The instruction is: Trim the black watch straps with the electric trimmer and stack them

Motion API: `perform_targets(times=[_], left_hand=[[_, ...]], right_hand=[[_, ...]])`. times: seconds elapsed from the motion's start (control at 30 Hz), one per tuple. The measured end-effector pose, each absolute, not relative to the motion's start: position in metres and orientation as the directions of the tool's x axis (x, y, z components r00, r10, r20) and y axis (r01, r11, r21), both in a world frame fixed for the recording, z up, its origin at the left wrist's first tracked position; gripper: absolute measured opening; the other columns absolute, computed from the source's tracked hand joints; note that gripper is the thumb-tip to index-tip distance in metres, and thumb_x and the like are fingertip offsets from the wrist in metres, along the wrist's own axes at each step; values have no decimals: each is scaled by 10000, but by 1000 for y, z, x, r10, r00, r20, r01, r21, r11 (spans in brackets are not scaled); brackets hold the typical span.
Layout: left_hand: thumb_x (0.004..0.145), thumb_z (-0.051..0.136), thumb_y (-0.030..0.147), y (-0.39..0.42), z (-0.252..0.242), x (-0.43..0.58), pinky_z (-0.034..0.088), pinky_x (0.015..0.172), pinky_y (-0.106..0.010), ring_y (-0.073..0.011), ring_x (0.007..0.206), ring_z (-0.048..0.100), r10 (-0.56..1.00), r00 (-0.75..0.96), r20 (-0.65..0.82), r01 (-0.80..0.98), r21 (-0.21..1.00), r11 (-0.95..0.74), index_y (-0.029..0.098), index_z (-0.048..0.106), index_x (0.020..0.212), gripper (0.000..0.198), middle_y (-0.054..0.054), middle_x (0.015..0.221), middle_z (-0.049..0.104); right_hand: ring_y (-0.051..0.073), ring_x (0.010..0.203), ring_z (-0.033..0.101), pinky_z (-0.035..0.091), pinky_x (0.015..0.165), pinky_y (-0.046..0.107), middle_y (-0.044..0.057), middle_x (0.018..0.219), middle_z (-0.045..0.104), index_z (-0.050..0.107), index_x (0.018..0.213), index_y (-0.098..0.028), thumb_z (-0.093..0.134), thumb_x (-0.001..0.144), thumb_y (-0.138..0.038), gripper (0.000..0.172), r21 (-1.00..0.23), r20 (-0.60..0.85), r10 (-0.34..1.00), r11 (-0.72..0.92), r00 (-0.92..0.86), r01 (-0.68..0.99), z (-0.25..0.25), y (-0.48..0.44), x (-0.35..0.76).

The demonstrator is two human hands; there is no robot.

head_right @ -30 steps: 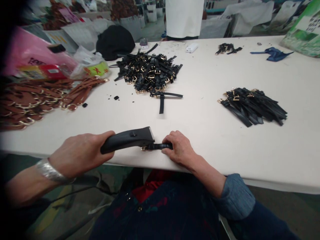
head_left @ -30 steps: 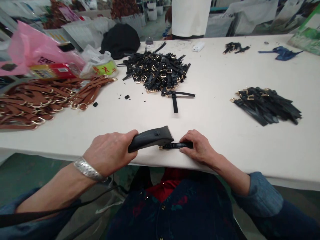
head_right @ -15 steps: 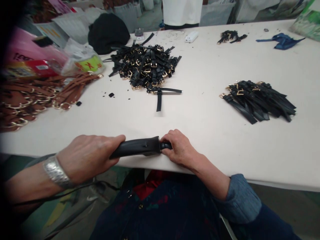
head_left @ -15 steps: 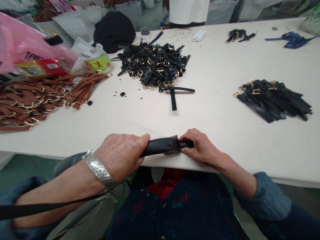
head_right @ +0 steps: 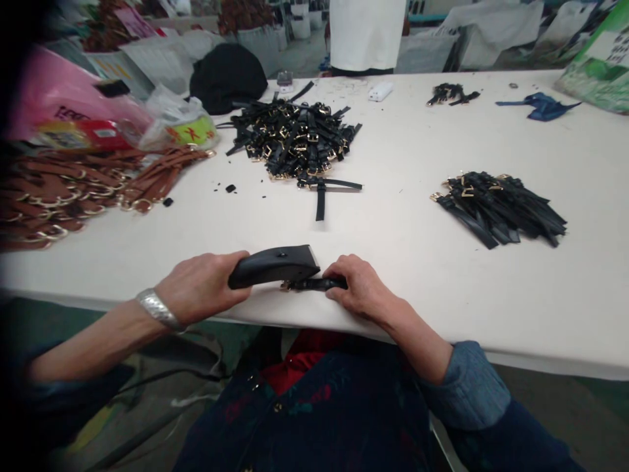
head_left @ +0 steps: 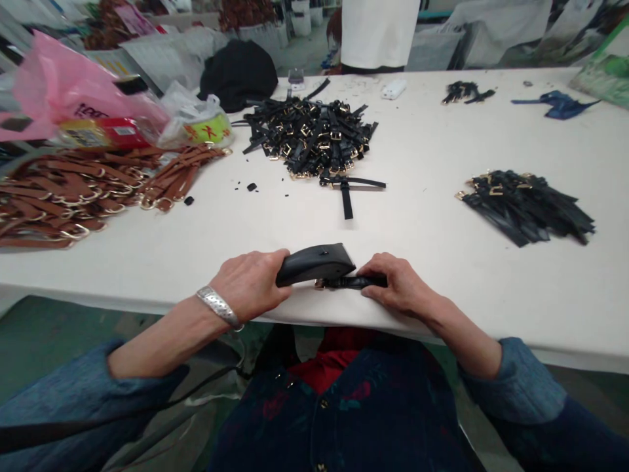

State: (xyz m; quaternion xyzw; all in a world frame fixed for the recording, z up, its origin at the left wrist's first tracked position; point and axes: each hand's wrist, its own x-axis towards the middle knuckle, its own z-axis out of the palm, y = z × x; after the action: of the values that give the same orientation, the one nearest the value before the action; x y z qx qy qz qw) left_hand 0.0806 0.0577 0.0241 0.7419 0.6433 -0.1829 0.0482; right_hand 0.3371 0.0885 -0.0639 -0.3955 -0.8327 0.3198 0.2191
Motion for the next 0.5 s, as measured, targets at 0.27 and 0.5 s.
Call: perform_targets(times=[0.27, 0.5], left_hand=[[729, 435, 418, 48, 40, 63, 392, 543, -350, -287, 644, 632, 917, 129, -377, 937, -257, -238, 260, 579, 981, 331, -71, 719, 677], [728, 446, 373, 52, 36, 91, 425, 576, -376, -309, 691, 646, 873, 204, -443, 910, -243, -336, 244, 581, 945, 286, -88, 762, 688]], right_hand=[[181, 800, 517, 393, 735, 315, 16, 791, 605, 647, 844, -210, 671, 670, -101, 207, -744, 94, 808, 445, -581, 498, -63, 88, 336], [177, 816, 525, 393, 747, 314, 17, 824, 610, 633, 897, -218, 649, 675, -96, 254, -757, 91, 810, 434, -580, 488, -62, 88, 337]])
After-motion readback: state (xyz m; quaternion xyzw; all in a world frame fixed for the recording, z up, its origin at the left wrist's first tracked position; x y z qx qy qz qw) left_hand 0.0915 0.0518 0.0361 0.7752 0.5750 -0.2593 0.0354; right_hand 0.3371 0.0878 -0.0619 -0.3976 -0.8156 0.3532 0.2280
